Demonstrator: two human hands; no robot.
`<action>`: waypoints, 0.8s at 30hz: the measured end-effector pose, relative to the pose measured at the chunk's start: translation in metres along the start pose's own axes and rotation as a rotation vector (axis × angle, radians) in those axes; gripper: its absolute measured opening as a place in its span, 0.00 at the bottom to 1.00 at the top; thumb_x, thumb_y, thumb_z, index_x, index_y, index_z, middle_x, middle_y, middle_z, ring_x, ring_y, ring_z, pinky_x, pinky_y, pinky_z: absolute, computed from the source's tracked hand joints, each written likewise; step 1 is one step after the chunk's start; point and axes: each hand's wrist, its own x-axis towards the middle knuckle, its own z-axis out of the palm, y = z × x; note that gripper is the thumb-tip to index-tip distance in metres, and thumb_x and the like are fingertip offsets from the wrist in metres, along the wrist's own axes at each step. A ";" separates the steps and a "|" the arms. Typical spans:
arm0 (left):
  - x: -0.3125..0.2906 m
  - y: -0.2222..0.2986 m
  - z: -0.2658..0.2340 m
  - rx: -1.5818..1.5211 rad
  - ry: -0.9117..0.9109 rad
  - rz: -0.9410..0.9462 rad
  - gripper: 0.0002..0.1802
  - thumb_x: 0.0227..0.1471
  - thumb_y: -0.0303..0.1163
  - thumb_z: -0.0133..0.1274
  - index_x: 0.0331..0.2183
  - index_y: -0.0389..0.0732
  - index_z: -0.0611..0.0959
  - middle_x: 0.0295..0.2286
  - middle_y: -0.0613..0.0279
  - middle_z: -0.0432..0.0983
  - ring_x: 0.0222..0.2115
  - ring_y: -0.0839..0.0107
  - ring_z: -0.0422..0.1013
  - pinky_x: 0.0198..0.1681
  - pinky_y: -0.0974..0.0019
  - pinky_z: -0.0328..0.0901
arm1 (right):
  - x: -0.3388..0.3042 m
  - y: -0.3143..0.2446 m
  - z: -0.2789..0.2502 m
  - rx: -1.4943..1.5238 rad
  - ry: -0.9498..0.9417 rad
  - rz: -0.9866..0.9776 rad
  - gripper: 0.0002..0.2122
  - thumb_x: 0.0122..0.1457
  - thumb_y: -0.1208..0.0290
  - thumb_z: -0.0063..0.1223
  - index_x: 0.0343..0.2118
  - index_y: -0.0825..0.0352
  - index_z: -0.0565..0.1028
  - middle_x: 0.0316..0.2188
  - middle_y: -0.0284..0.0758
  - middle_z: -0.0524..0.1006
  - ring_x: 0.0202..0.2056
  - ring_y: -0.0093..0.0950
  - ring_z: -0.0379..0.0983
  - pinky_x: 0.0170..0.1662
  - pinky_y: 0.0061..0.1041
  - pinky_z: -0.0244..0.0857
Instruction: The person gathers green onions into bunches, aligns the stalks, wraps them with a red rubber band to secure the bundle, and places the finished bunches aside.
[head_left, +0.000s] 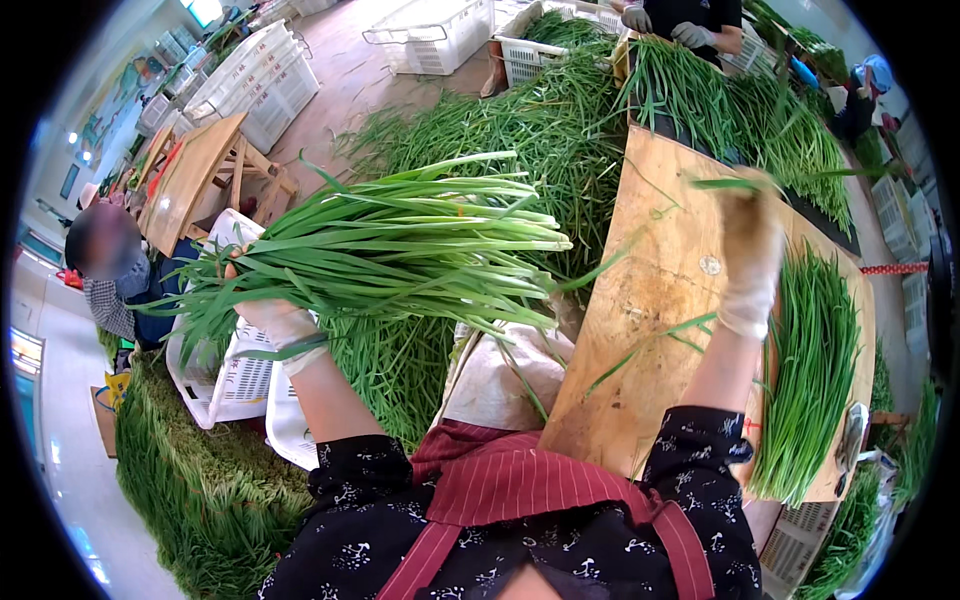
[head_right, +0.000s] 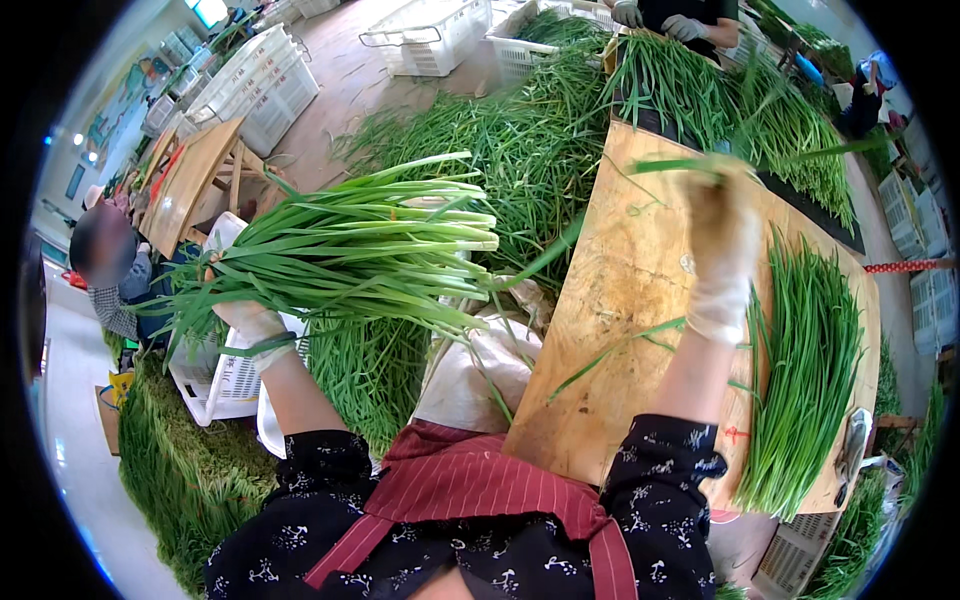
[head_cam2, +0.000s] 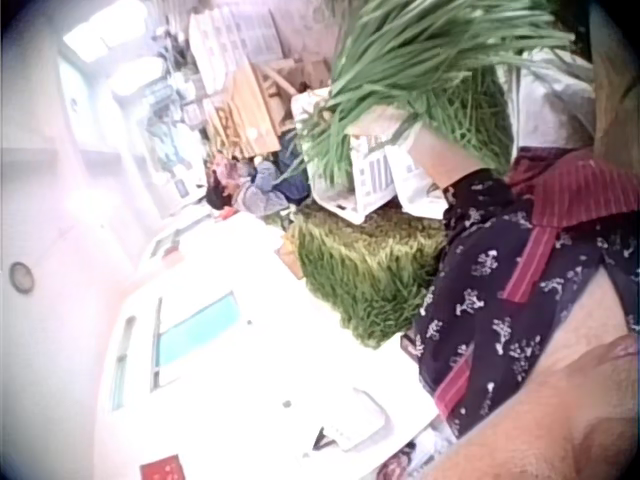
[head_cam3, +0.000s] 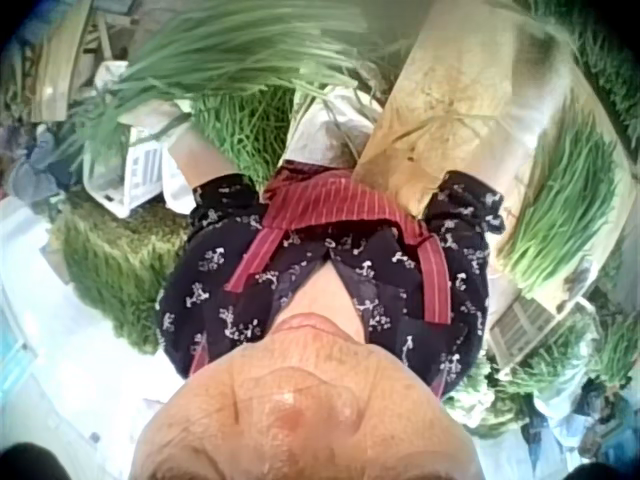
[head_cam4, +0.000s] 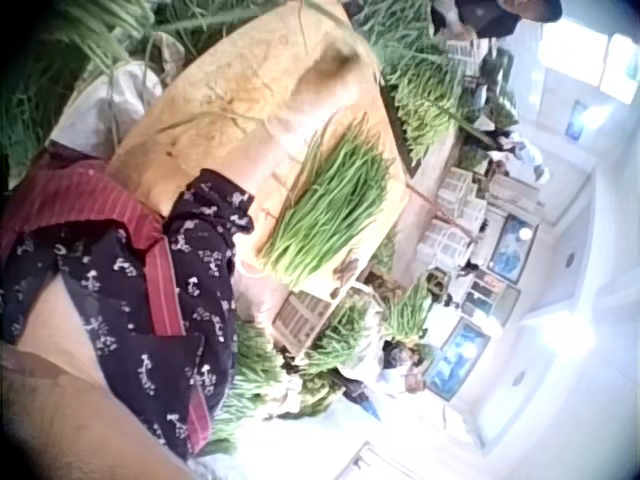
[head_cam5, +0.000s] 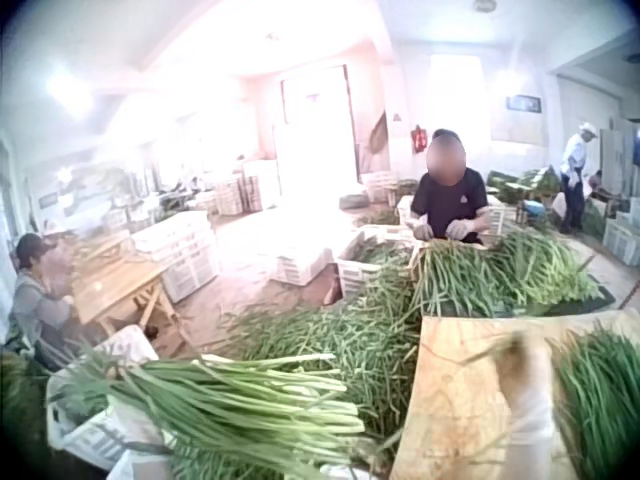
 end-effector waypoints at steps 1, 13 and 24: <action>-0.002 0.003 0.002 0.013 -0.033 0.003 0.08 0.49 0.34 0.45 0.29 0.40 0.75 0.28 0.61 0.72 0.33 0.67 0.68 0.43 0.62 0.62 | 0.004 -0.013 0.021 0.288 -0.163 0.300 0.11 0.54 0.68 0.52 0.39 0.65 0.71 0.28 0.32 0.73 0.29 0.20 0.68 0.39 0.21 0.64; -0.004 0.003 0.016 0.031 0.045 -0.019 0.10 0.46 0.35 0.46 0.29 0.40 0.75 0.29 0.60 0.71 0.35 0.67 0.67 0.45 0.61 0.62 | 0.006 -0.090 0.079 0.760 -1.036 0.350 0.11 0.52 0.72 0.54 0.39 0.68 0.74 0.31 0.33 0.76 0.33 0.21 0.70 0.41 0.22 0.63; -0.012 -0.007 0.019 -0.087 -0.062 -0.130 0.10 0.46 0.36 0.46 0.29 0.41 0.76 0.29 0.58 0.72 0.35 0.62 0.67 0.47 0.55 0.60 | -0.023 -0.074 0.060 0.312 -0.680 0.409 0.12 0.56 0.65 0.51 0.38 0.67 0.75 0.28 0.33 0.78 0.29 0.16 0.68 0.36 0.19 0.62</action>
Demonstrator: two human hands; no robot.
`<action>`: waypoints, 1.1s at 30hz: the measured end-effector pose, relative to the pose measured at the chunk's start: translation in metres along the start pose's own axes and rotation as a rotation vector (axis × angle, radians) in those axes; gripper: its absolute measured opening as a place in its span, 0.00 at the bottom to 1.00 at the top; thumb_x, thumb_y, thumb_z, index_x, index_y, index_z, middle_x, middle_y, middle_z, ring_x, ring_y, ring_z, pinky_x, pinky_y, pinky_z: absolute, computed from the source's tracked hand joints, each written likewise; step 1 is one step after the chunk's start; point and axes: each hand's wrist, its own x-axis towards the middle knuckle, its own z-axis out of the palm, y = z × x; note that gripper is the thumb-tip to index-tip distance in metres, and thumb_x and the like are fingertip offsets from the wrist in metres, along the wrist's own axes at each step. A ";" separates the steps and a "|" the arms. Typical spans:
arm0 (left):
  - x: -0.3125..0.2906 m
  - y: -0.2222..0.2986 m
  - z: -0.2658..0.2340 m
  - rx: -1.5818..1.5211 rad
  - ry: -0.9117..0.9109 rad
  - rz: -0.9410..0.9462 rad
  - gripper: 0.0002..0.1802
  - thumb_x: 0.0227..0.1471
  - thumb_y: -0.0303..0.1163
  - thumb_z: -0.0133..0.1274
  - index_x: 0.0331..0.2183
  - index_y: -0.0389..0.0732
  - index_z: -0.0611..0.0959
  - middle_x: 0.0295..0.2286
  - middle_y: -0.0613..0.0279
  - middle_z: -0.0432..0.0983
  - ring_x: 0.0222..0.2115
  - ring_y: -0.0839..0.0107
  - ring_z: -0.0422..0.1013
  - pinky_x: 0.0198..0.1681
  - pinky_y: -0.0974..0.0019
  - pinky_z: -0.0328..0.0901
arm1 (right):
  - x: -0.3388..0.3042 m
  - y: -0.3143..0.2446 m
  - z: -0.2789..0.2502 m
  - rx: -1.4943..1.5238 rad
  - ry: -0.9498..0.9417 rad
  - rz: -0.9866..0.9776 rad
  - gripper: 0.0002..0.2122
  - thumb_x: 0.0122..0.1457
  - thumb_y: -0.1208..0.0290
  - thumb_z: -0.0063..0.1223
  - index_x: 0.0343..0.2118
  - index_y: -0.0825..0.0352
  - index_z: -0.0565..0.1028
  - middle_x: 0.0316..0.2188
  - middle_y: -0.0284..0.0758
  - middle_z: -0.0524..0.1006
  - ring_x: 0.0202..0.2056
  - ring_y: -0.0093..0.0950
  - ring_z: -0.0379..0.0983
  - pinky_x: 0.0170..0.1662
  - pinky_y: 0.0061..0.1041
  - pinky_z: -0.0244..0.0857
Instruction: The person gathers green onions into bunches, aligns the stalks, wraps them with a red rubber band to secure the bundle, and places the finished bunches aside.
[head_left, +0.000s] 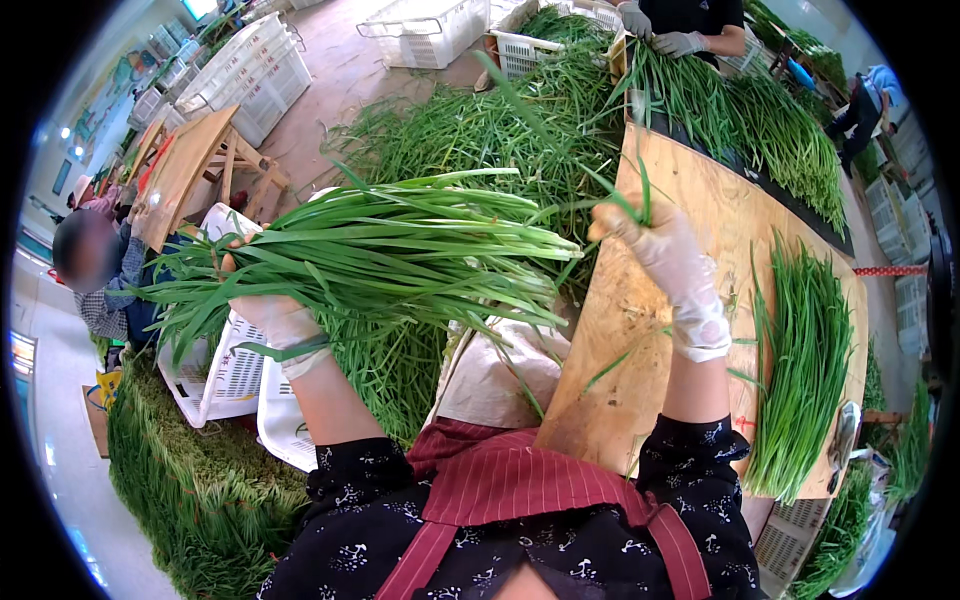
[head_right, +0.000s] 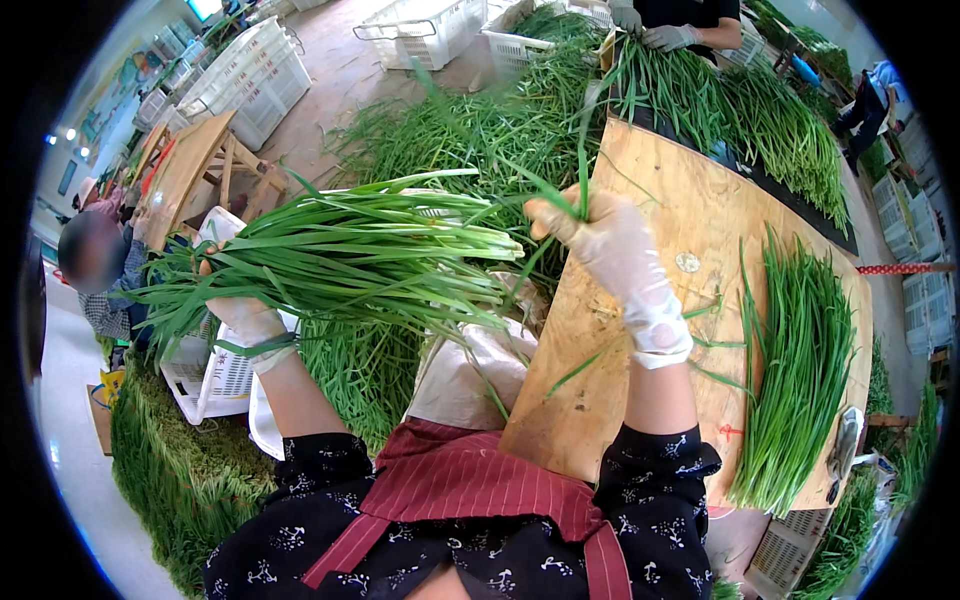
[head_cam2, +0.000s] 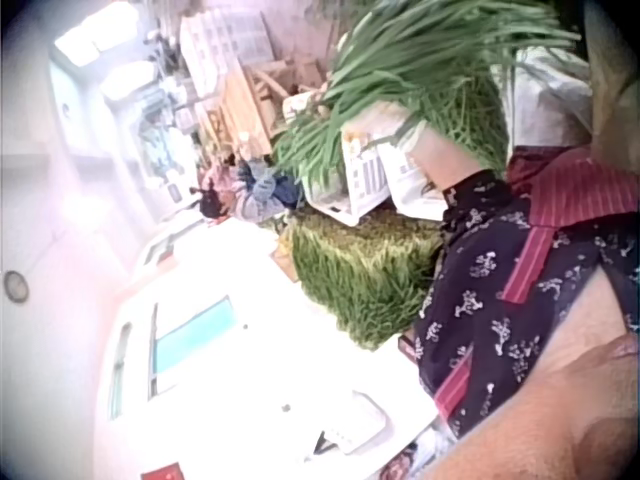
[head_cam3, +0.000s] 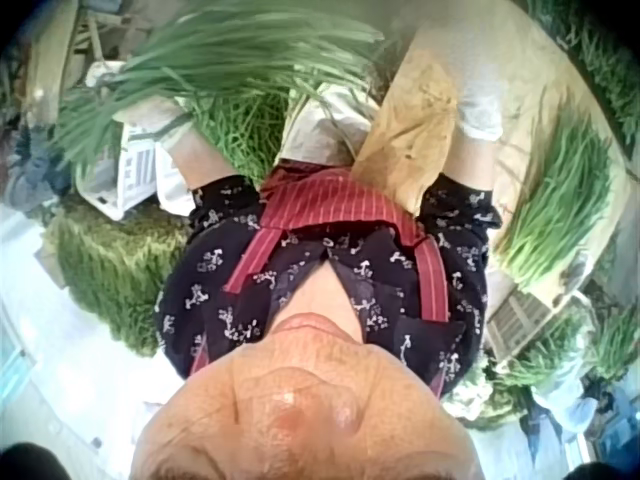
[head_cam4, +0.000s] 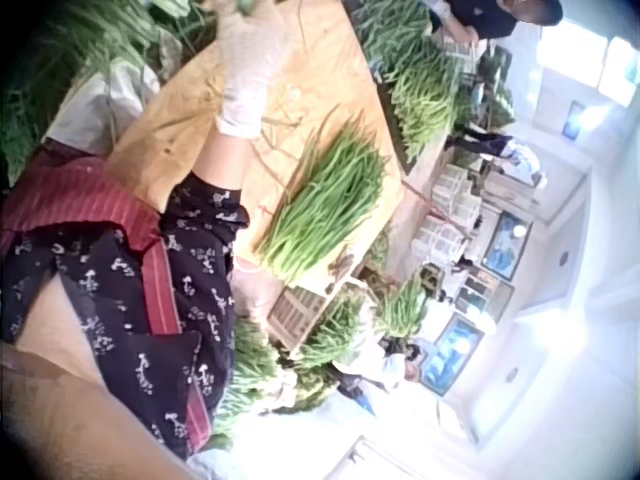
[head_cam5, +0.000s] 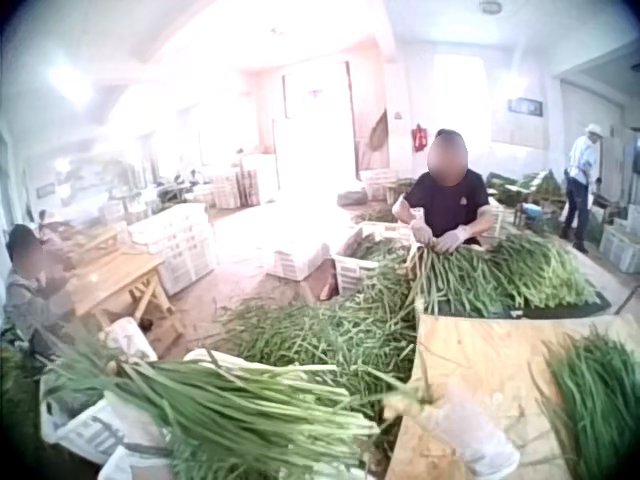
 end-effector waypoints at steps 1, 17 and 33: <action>0.000 0.003 -0.003 0.020 0.026 0.017 0.10 0.46 0.35 0.46 0.29 0.41 0.76 0.29 0.57 0.72 0.37 0.61 0.67 0.47 0.54 0.60 | 0.000 -0.003 0.003 -0.089 -0.104 0.011 0.16 0.52 0.58 0.55 0.36 0.67 0.77 0.26 0.35 0.78 0.28 0.19 0.69 0.36 0.20 0.63; 0.000 -0.007 0.012 -0.078 -0.038 -0.005 0.09 0.43 0.33 0.48 0.28 0.39 0.77 0.29 0.55 0.73 0.39 0.58 0.66 0.54 0.57 0.54 | -0.020 0.011 0.071 1.034 -0.202 0.210 0.10 0.52 0.69 0.54 0.34 0.70 0.74 0.29 0.32 0.76 0.34 0.23 0.71 0.42 0.23 0.63; 0.012 0.008 -0.006 0.051 0.051 0.176 0.07 0.41 0.34 0.51 0.27 0.44 0.76 0.27 0.61 0.73 0.34 0.64 0.68 0.50 0.57 0.58 | -0.020 0.048 -0.062 0.954 -0.103 -0.414 0.12 0.54 0.67 0.48 0.38 0.67 0.71 0.25 0.35 0.74 0.34 0.34 0.72 0.45 0.35 0.66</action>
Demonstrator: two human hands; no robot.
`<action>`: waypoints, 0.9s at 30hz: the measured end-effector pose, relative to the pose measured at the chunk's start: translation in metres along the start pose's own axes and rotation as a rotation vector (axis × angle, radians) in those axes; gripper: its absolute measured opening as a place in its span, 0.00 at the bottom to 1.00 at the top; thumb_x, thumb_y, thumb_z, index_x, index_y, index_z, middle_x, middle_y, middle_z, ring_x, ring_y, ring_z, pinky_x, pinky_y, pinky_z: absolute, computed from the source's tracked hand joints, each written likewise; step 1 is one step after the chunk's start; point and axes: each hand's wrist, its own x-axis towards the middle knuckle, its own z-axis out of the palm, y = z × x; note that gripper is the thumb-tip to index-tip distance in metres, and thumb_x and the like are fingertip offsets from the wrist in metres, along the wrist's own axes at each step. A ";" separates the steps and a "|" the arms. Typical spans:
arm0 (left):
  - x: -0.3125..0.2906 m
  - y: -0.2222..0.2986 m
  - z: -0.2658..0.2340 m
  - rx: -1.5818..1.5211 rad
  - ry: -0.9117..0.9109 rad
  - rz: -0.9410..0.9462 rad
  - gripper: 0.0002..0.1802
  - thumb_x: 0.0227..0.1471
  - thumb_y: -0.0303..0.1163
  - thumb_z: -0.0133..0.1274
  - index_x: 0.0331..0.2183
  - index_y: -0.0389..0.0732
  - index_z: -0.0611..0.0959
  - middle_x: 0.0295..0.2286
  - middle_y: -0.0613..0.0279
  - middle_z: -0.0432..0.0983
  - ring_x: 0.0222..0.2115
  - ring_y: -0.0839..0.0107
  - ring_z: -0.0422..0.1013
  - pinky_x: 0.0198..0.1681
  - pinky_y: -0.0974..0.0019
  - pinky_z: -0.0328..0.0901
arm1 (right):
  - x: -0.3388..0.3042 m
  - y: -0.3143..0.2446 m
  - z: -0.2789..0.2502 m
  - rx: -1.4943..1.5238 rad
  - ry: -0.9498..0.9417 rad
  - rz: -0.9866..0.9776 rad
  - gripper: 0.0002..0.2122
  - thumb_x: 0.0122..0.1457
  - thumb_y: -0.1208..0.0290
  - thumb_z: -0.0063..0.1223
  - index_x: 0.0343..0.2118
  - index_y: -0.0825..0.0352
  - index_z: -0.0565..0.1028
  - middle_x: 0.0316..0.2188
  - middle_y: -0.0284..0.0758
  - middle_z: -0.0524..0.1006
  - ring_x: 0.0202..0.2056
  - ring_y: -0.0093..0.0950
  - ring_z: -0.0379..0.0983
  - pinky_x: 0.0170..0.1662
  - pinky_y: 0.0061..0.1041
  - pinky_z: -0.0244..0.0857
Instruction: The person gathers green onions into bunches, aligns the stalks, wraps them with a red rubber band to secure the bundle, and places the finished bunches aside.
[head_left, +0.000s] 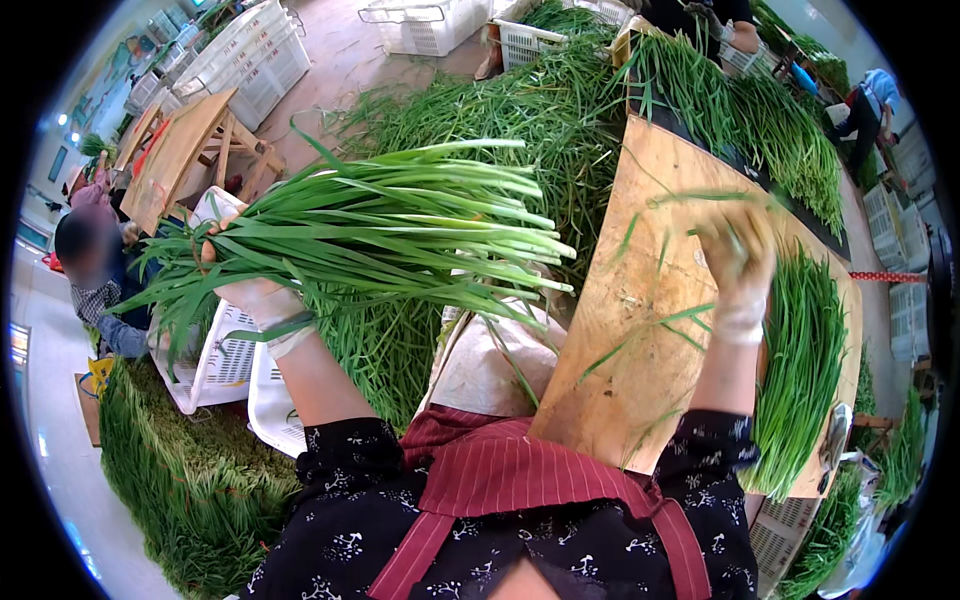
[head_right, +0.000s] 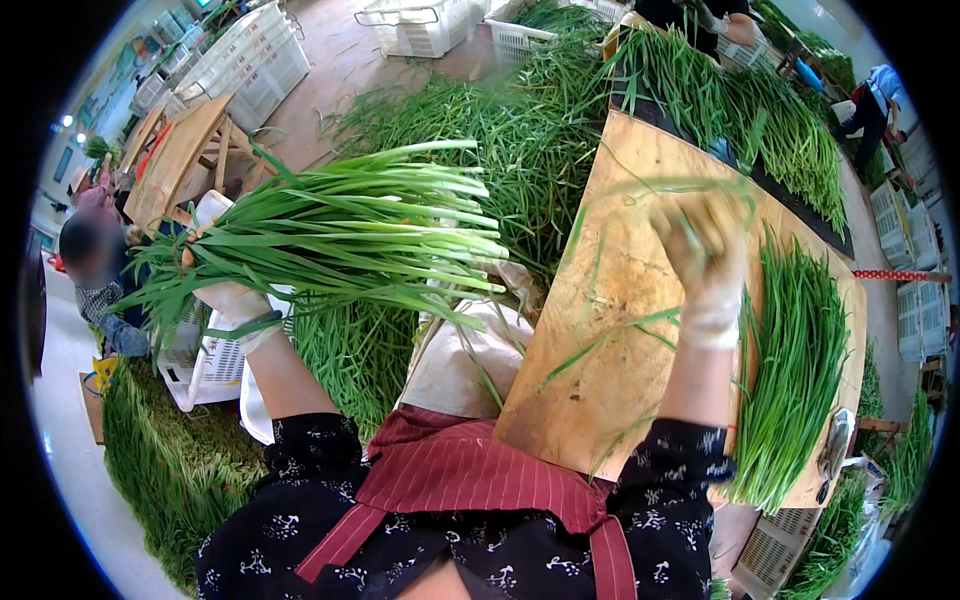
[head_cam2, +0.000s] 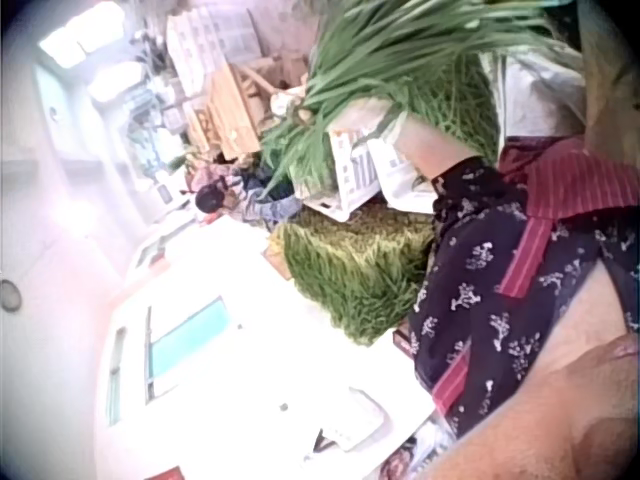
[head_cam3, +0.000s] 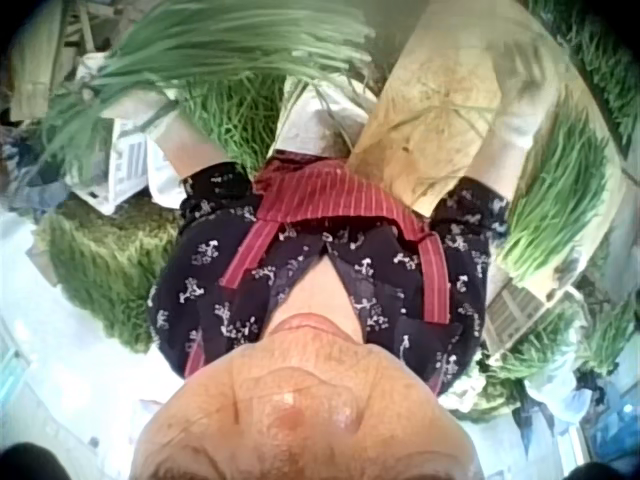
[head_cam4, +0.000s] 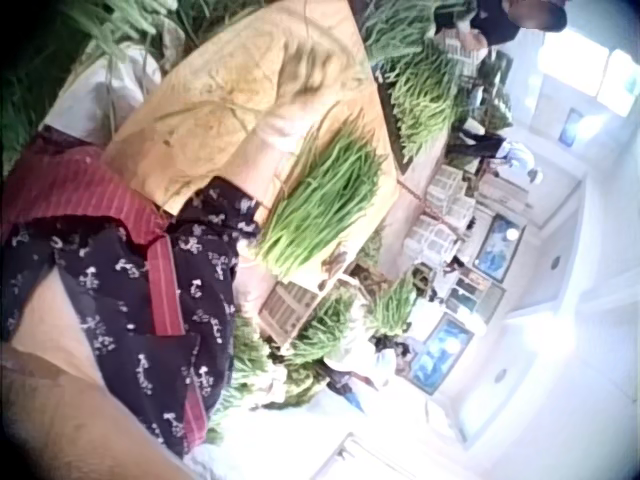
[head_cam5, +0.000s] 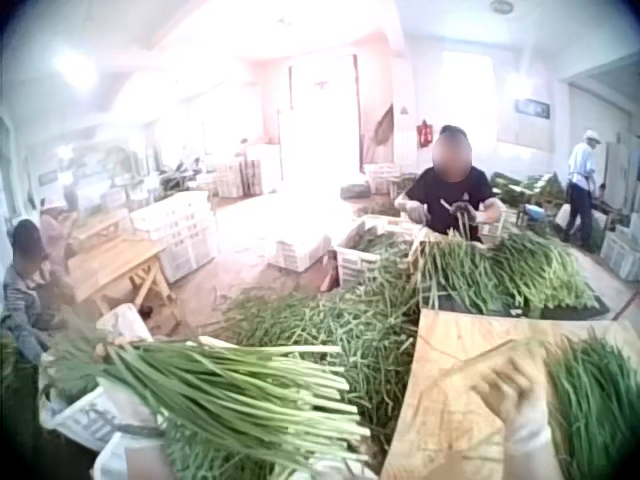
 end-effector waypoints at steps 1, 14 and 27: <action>-0.003 0.001 0.002 -0.011 -0.025 -0.031 0.07 0.41 0.34 0.52 0.27 0.43 0.76 0.27 0.61 0.73 0.34 0.64 0.68 0.50 0.58 0.58 | 0.018 0.012 -0.001 -0.476 0.109 0.075 0.12 0.54 0.67 0.48 0.39 0.67 0.73 0.24 0.35 0.74 0.34 0.33 0.72 0.45 0.32 0.66; -0.009 -0.013 0.013 0.084 -0.061 -0.105 0.08 0.43 0.34 0.51 0.29 0.42 0.77 0.29 0.58 0.74 0.39 0.60 0.66 0.49 0.56 0.58 | 0.074 0.065 0.099 -0.882 -0.429 0.572 0.14 0.47 0.69 0.58 0.38 0.68 0.76 0.32 0.36 0.78 0.34 0.23 0.72 0.40 0.20 0.64; -0.019 -0.027 0.030 -0.032 -0.058 -0.250 0.10 0.44 0.36 0.49 0.29 0.41 0.77 0.29 0.57 0.73 0.40 0.57 0.65 0.47 0.54 0.59 | 0.126 0.068 0.176 -0.972 -0.406 0.012 0.12 0.53 0.65 0.45 0.29 0.70 0.73 0.28 0.48 0.74 0.33 0.42 0.71 0.38 0.35 0.65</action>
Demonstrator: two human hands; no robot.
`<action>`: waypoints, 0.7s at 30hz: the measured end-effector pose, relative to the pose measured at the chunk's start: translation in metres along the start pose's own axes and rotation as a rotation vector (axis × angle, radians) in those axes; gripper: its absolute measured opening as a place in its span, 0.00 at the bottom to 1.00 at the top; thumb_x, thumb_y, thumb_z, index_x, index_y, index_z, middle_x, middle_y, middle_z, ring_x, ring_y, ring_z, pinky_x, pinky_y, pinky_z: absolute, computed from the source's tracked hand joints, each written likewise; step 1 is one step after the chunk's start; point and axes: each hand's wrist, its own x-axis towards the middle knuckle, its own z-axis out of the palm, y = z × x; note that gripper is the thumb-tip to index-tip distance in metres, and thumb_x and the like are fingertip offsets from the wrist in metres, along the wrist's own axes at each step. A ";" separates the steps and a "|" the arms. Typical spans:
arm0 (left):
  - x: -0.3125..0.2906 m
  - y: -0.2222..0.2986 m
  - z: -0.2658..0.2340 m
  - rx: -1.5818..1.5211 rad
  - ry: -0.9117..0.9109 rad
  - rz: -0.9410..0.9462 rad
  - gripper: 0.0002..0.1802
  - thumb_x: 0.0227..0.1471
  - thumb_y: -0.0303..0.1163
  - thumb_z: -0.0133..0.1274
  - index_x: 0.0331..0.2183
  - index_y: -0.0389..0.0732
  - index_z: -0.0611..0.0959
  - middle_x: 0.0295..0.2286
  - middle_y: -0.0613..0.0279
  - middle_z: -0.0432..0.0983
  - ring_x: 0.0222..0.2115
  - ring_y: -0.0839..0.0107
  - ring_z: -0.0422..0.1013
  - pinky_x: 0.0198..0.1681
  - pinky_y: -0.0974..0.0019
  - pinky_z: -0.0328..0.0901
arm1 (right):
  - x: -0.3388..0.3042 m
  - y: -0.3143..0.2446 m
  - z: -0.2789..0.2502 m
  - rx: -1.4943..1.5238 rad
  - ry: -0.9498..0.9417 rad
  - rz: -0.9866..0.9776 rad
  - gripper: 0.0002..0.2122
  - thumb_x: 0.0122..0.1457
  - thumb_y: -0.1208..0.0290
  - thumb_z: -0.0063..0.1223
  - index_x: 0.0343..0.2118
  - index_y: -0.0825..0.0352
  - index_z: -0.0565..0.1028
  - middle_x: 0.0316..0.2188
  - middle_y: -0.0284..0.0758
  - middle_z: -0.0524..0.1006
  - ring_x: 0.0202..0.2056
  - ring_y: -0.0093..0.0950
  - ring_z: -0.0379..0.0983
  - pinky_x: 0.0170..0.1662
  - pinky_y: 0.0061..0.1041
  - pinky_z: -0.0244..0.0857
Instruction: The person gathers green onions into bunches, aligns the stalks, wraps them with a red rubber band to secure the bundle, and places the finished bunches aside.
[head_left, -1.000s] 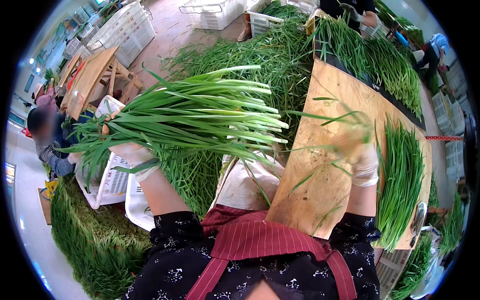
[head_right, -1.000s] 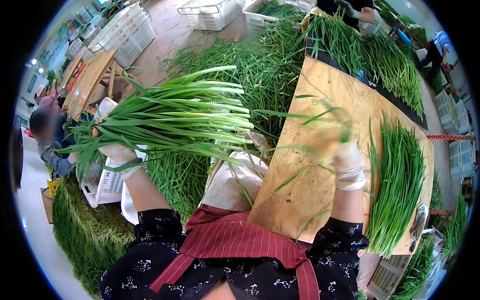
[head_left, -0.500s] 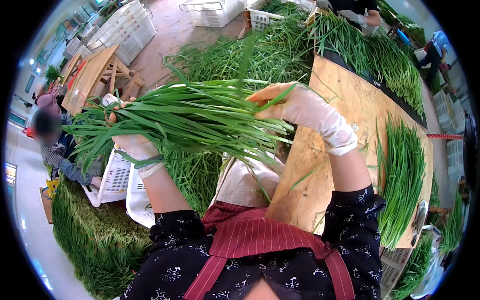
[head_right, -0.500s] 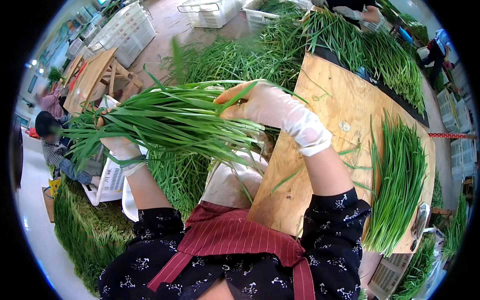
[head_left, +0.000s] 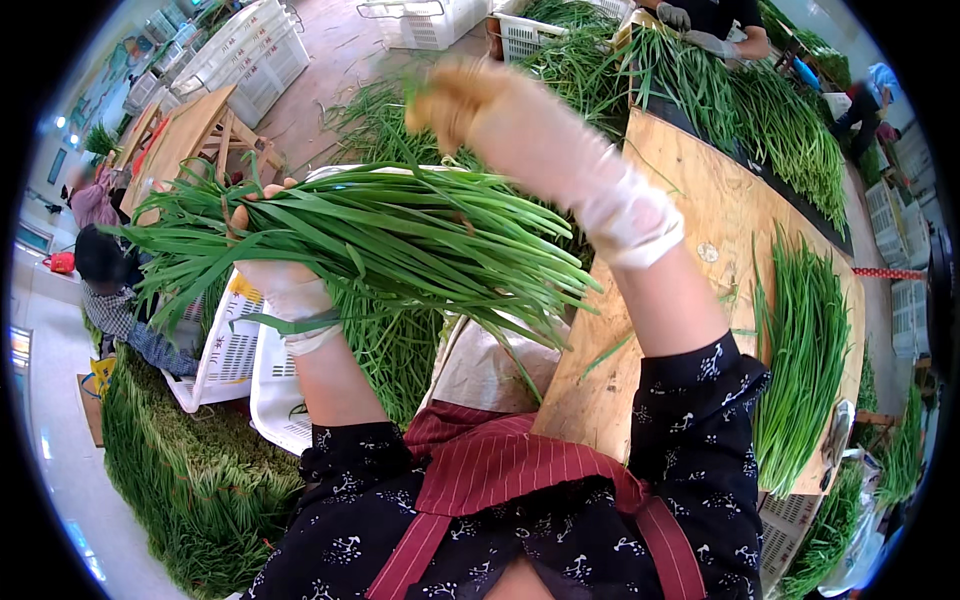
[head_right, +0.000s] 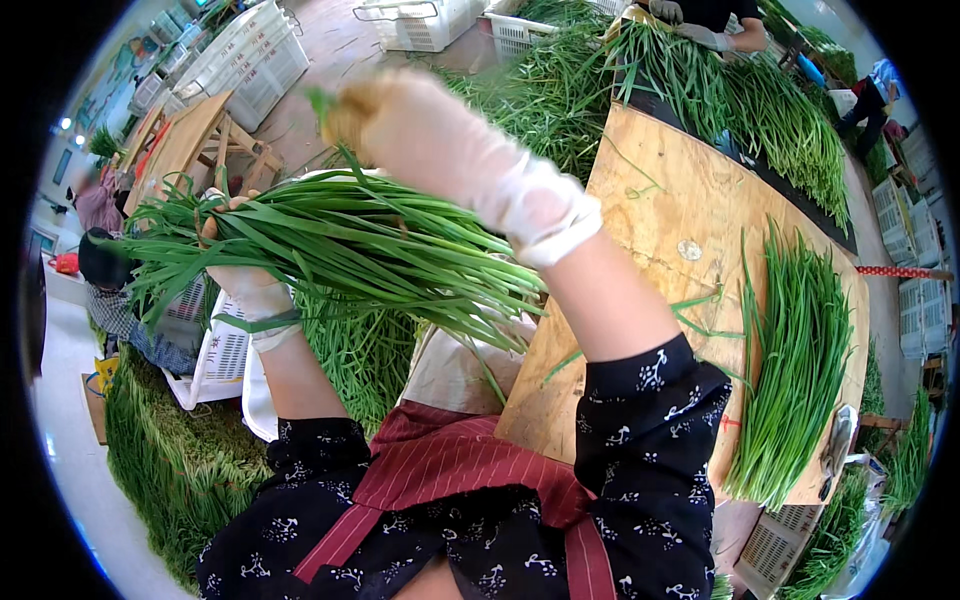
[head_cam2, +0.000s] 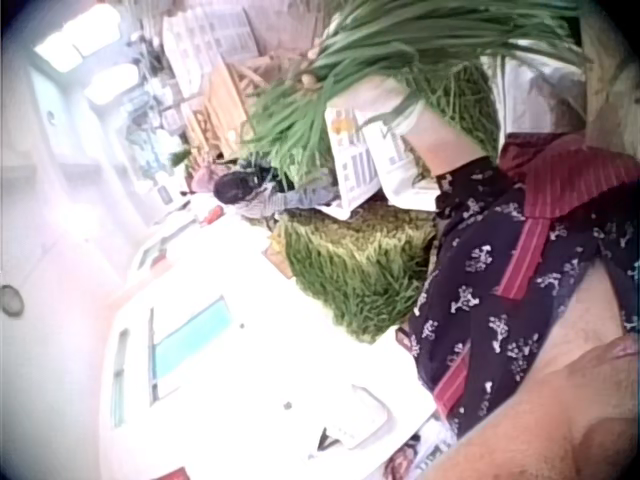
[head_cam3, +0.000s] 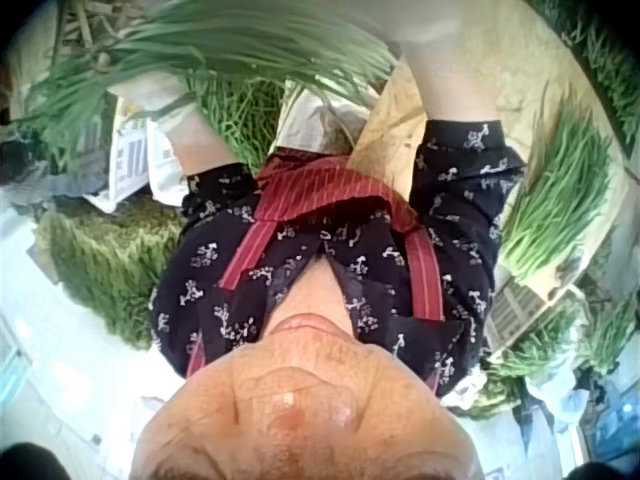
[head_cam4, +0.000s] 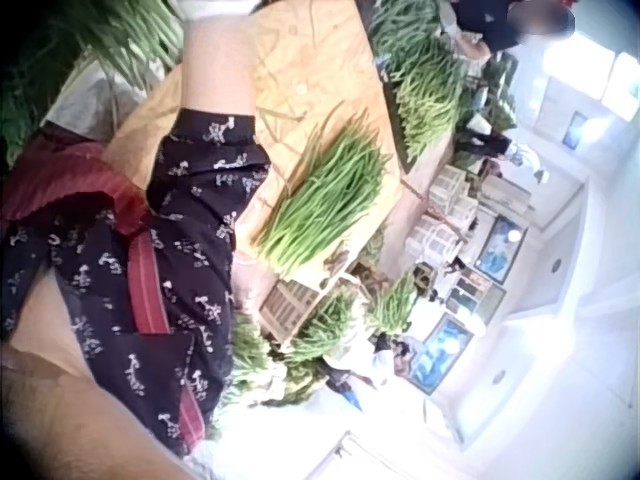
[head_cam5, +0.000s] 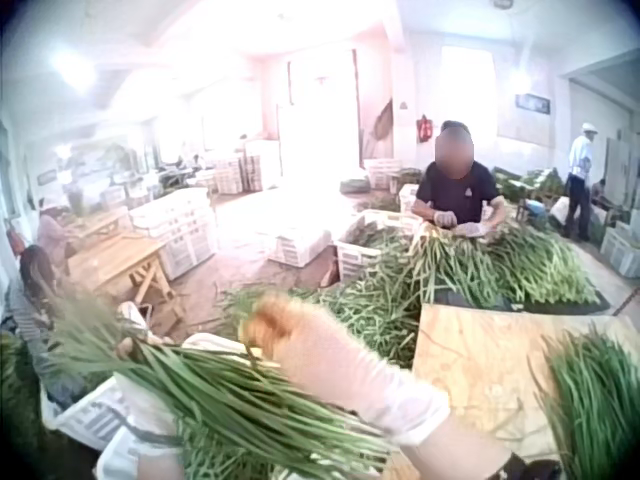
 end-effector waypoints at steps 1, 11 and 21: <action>0.001 -0.002 -0.001 0.027 0.020 0.011 0.10 0.44 0.36 0.49 0.29 0.41 0.77 0.29 0.57 0.73 0.40 0.57 0.65 0.47 0.54 0.59 | 0.010 0.012 -0.017 0.008 0.074 -0.166 0.10 0.54 0.65 0.46 0.30 0.67 0.74 0.29 0.42 0.75 0.34 0.35 0.72 0.38 0.32 0.65; 0.000 0.017 -0.016 0.051 -0.037 0.038 0.10 0.45 0.35 0.49 0.30 0.40 0.77 0.30 0.54 0.73 0.41 0.56 0.65 0.46 0.54 0.60 | -0.040 0.068 -0.055 -0.618 -0.245 0.383 0.11 0.51 0.71 0.52 0.38 0.58 0.77 0.34 0.34 0.76 0.34 0.29 0.73 0.41 0.25 0.66; 0.007 0.012 -0.003 0.049 -0.072 -0.036 0.10 0.45 0.35 0.49 0.30 0.40 0.77 0.30 0.55 0.73 0.41 0.56 0.65 0.47 0.54 0.59 | -0.061 0.045 0.009 -0.440 -0.179 -0.380 0.08 0.45 0.71 0.54 0.31 0.56 0.77 0.24 0.26 0.73 0.27 0.26 0.72 0.38 0.27 0.60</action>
